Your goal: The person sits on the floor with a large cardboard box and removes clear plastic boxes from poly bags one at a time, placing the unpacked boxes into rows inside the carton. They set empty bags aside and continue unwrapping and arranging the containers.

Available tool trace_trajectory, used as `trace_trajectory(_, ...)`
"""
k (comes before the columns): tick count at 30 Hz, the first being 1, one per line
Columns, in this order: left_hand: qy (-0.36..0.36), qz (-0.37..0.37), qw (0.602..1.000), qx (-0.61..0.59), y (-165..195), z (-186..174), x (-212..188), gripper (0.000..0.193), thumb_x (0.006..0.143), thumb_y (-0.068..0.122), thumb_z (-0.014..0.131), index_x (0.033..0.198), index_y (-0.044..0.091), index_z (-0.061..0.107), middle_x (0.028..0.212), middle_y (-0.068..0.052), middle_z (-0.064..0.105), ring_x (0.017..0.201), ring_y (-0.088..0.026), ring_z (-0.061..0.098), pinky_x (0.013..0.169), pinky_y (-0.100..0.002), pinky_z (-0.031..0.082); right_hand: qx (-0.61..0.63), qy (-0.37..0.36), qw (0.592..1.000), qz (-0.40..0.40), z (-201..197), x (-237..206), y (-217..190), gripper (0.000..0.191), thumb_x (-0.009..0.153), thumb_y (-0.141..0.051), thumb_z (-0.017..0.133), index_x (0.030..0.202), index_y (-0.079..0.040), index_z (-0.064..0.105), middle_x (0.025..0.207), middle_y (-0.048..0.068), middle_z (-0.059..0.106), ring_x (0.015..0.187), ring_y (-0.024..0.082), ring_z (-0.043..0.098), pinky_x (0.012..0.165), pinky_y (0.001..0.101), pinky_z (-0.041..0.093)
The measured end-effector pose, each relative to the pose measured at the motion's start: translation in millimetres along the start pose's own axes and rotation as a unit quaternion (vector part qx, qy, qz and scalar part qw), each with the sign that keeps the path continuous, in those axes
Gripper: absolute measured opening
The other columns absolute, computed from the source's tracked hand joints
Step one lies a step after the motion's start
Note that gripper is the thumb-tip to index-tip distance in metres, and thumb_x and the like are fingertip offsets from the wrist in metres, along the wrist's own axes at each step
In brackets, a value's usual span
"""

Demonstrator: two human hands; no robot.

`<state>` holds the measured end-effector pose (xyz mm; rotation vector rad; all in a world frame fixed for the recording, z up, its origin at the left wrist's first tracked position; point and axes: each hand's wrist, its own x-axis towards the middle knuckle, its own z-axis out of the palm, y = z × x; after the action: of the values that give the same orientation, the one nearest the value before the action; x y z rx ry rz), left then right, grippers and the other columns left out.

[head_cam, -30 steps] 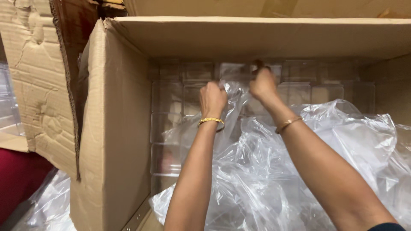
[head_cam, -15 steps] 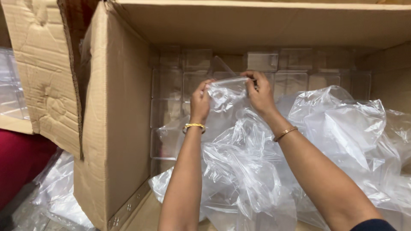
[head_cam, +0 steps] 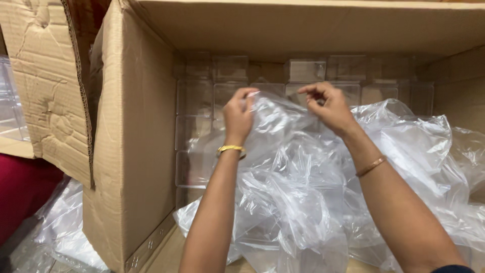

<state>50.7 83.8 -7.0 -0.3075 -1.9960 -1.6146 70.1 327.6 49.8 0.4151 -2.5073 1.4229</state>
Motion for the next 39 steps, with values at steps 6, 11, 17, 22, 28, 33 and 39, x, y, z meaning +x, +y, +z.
trace_trajectory(6, -0.103, -0.104, 0.971, 0.19, 3.7, 71.8, 54.4, 0.027, 0.09, 0.023, 0.063, 0.108, 0.007, 0.075, 0.101, -0.027, 0.071, 0.098, -0.048, 0.067, 0.085, -0.052, 0.053, -0.298, 0.2, 0.929, -0.087, -6.2, 40.9, 40.7, 0.039, 0.093, -0.002, 0.062, 0.131, 0.003, 0.067, 0.123, 0.033, 0.059, 0.106, 0.048, 0.062, 0.091, 0.0491, 0.053)
trace_trajectory(11, -0.193, -0.183, 0.93, 0.255, -25.0, 99.4, 66.7, 0.032, 0.092, 0.032, 0.06, 0.108, 0.008, 0.075, 0.109, -0.027, 0.07, 0.104, -0.047, 0.066, 0.09, -0.053, 0.053, -0.342, 0.173, 0.922, -0.051, 17.3, 46.5, 45.6, 0.066, 0.081, -0.023, 0.08, 0.136, 0.007, 0.057, 0.115, 0.037, 0.055, 0.1, 0.05, 0.058, 0.085, 0.052, 0.051)
trace_trajectory(17, -0.236, -0.185, 0.921, 0.249, -43.4, 111.0, 61.0, 0.032, 0.085, 0.024, 0.06, 0.109, 0.006, 0.074, 0.114, -0.026, 0.069, 0.107, -0.046, 0.066, 0.092, -0.053, 0.053, -0.388, 0.151, 0.908, -0.041, 22.7, 37.2, 37.3, 0.07, 0.084, -0.024, 0.081, 0.147, -0.011, 0.053, 0.141, 0.024, 0.05, 0.124, 0.045, 0.05, 0.098, 0.0512, 0.049)
trace_trajectory(22, -0.193, -0.191, 0.935, 0.229, -38.9, 93.5, 61.7, 0.036, 0.094, 0.034, 0.06, 0.106, 0.003, 0.073, 0.109, -0.027, 0.07, 0.107, -0.048, 0.065, 0.091, -0.053, 0.051, -0.453, 0.077, 0.888, -0.014, 13.1, 55.8, 28.9, 0.097, 0.074, -0.028, 0.086, 0.157, -0.012, 0.038, 0.143, 0.023, 0.042, 0.125, 0.046, 0.044, 0.095, 0.0601, 0.045)
trace_trajectory(28, -0.202, -0.099, 0.974, 0.034, -39.4, 32.2, 54.3, 0.031, 0.096, 0.026, 0.06, 0.102, -0.002, 0.072, 0.089, -0.018, 0.075, 0.081, -0.026, 0.07, 0.079, -0.038, 0.055, -0.432, 0.081, 0.894, -0.089, -4.8, 63.3, 11.6, 0.091, 0.071, -0.021, 0.087, 0.151, -0.01, 0.045, 0.147, 0.027, 0.041, 0.127, 0.05, 0.042, 0.099, 0.0561, 0.044)
trace_trajectory(33, -0.228, -0.144, 0.961, -0.064, -0.8, -46.0, 44.1, 0.027, 0.099, 0.019, 0.058, 0.111, 0.003, 0.076, 0.091, 0.0, 0.071, 0.08, -0.007, 0.06, 0.072, -0.027, 0.05, -0.279, 0.052, 0.959, -0.004, -70.1, 23.6, -43.0, 0.08, 0.079, -0.029, 0.088, 0.147, -0.009, 0.051, 0.14, 0.026, 0.048, 0.124, 0.04, 0.054, 0.105, 0.045, 0.05)
trace_trajectory(39, -0.294, -0.196, 0.922, -0.159, 96.9, -171.2, 34.5, 0.026, 0.098, 0.021, 0.063, 0.113, 0.004, 0.074, 0.086, 0.006, 0.067, 0.075, -0.003, 0.058, 0.066, -0.02, 0.047, -0.024, -0.159, 0.975, 0.154, -107.5, -54.2, -75.1, 0.066, 0.077, -0.025, 0.082, 0.137, -0.013, 0.059, 0.133, 0.018, 0.062, 0.118, 0.026, 0.063, 0.093, 0.0358, 0.057)
